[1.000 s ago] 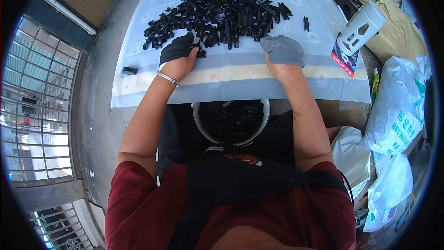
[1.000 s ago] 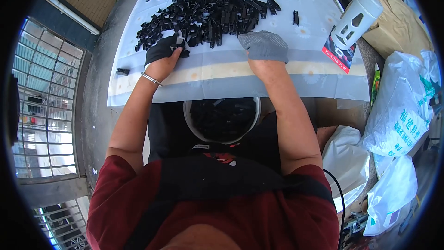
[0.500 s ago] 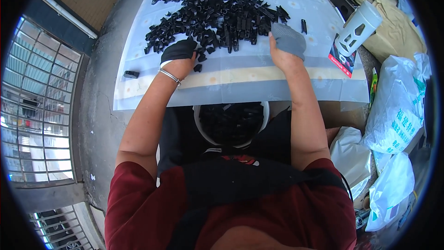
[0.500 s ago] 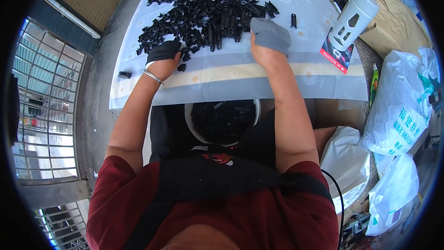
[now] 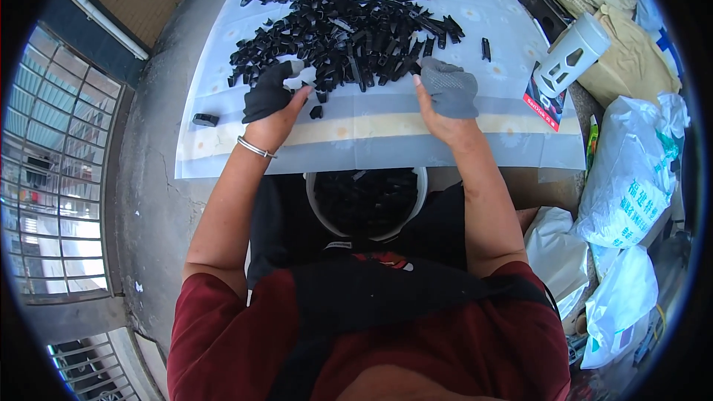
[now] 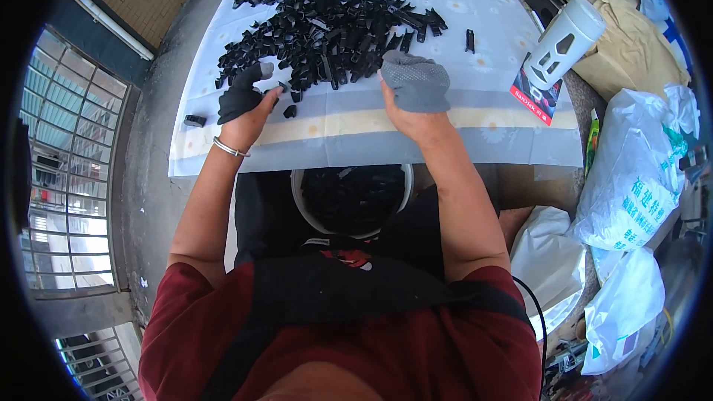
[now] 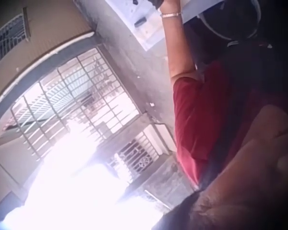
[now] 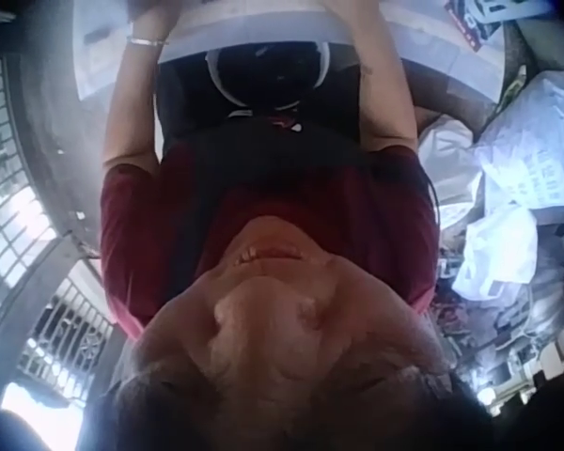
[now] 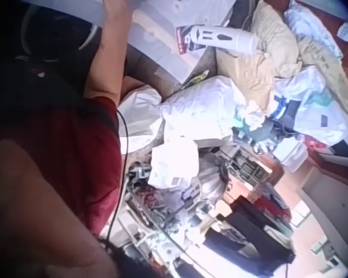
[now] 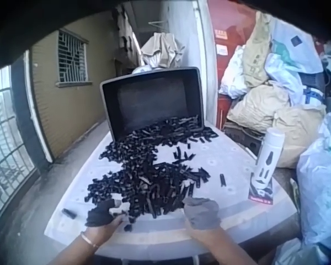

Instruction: Assembling small black plastic components by joining two pieces together and placing them in a bucket.

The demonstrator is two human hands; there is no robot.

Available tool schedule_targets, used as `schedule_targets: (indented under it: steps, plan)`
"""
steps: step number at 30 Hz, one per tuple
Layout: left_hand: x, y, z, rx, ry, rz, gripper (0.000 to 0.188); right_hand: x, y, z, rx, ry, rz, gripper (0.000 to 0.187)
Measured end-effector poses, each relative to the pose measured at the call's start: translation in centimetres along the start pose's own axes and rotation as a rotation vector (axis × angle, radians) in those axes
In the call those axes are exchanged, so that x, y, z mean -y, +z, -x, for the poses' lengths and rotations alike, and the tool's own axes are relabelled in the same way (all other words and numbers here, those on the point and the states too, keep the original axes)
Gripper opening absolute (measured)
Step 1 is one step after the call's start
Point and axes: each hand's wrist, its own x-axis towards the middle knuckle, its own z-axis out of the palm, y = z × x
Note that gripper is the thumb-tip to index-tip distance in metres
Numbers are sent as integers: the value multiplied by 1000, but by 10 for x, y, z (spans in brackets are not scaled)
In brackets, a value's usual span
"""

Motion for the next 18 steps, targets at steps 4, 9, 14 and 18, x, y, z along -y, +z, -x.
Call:
schedule_targets:
  steps: [4, 9, 14, 18]
  plan:
    - [-21, 5, 26, 24, 326, 248, 46, 38, 4, 17, 90, -104, -464, 29]
    - [-46, 13, 43, 135, 341, 500, 57, 51, -2, 27, 235, -164, -694, 27]
    - [-67, 17, 55, 282, 222, 788, 48, 45, -23, 32, 424, -122, -841, 26]
    - [-74, 28, 68, 452, -142, 1259, 25, 45, -21, 38, 392, -46, -808, 26]
